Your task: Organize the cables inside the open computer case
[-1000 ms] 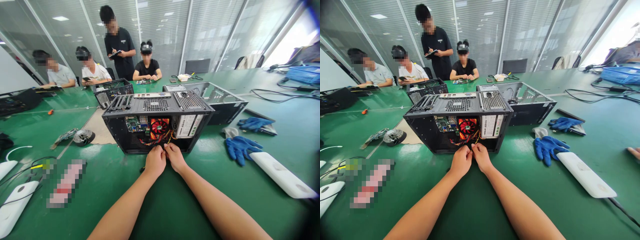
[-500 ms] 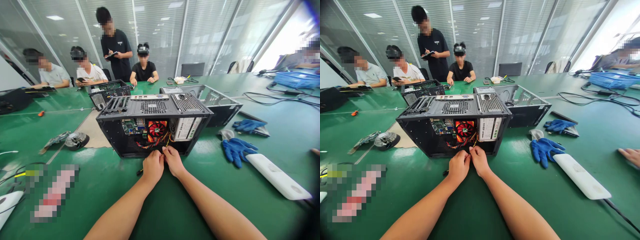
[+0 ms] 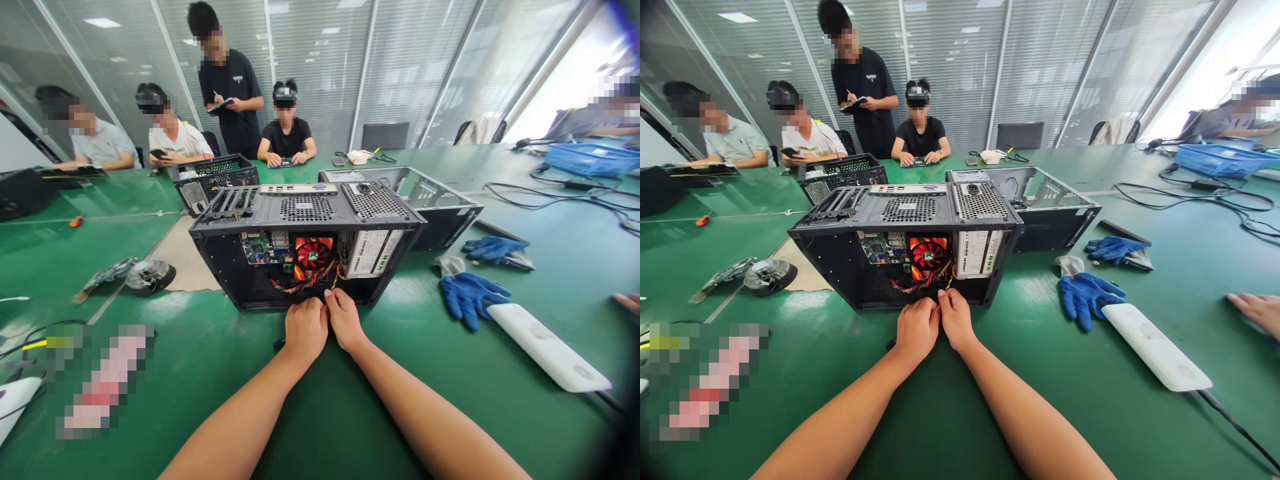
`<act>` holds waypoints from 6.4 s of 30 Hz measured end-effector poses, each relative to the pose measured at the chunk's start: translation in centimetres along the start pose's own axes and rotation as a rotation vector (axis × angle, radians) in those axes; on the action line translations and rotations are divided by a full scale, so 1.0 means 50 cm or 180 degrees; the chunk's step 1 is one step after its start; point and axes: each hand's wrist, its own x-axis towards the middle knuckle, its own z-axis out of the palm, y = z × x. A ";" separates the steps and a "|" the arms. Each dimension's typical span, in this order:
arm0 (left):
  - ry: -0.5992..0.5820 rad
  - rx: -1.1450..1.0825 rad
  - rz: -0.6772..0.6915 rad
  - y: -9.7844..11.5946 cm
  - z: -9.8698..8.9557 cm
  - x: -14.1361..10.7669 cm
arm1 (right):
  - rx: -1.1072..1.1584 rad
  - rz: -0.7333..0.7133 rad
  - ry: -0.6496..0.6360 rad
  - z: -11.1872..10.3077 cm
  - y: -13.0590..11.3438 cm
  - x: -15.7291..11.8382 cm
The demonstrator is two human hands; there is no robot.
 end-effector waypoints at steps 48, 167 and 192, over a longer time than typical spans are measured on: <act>0.0108 -0.1109 -0.0102 -0.016 0.004 0.008 | 0.0971 0.0639 -0.0509 -0.004 -0.022 0.003; 0.0545 0.0117 0.0174 -0.019 -0.009 0.000 | 0.0835 0.0662 -0.0205 0.005 -0.030 0.004; 0.0239 -0.0683 -0.0089 -0.014 -0.002 0.006 | 0.1343 0.0694 -0.0418 0.001 -0.027 0.004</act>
